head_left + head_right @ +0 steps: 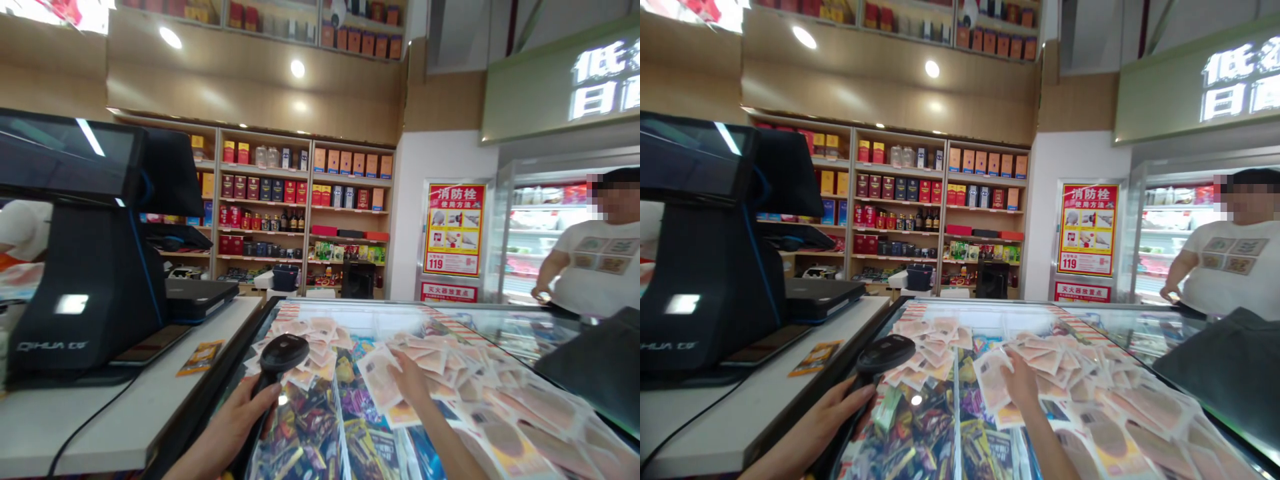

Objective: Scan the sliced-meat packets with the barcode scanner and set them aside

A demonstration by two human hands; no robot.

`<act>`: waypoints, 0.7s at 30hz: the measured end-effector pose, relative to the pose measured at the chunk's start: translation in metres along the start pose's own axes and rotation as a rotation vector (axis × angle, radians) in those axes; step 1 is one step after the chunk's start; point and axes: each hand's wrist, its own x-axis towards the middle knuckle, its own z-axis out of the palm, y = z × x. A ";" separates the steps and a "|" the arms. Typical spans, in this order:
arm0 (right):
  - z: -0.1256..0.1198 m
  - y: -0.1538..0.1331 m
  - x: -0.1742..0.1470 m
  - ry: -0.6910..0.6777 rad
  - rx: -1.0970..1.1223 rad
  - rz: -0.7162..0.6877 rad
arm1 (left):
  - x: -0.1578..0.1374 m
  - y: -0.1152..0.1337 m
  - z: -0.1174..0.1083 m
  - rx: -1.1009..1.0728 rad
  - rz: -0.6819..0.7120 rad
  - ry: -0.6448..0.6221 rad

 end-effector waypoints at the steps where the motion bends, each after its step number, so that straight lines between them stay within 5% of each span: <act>1: -0.002 0.003 -0.003 -0.008 -0.120 0.005 | 0.000 -0.001 -0.001 -0.002 -0.003 0.009; 4: -0.009 0.011 -0.011 -0.037 -0.393 0.016 | 0.000 -0.005 -0.004 -0.012 -0.009 0.036; 9: -0.011 0.008 -0.015 0.052 -0.537 0.051 | 0.003 -0.010 -0.008 -0.028 -0.014 0.060; 14: 0.012 -0.030 0.005 0.080 -0.377 -0.004 | 0.007 -0.015 -0.015 -0.084 -0.048 0.093; 21: 0.071 -0.081 0.043 -0.052 -0.177 -0.003 | 0.012 -0.016 -0.029 -0.114 -0.130 0.009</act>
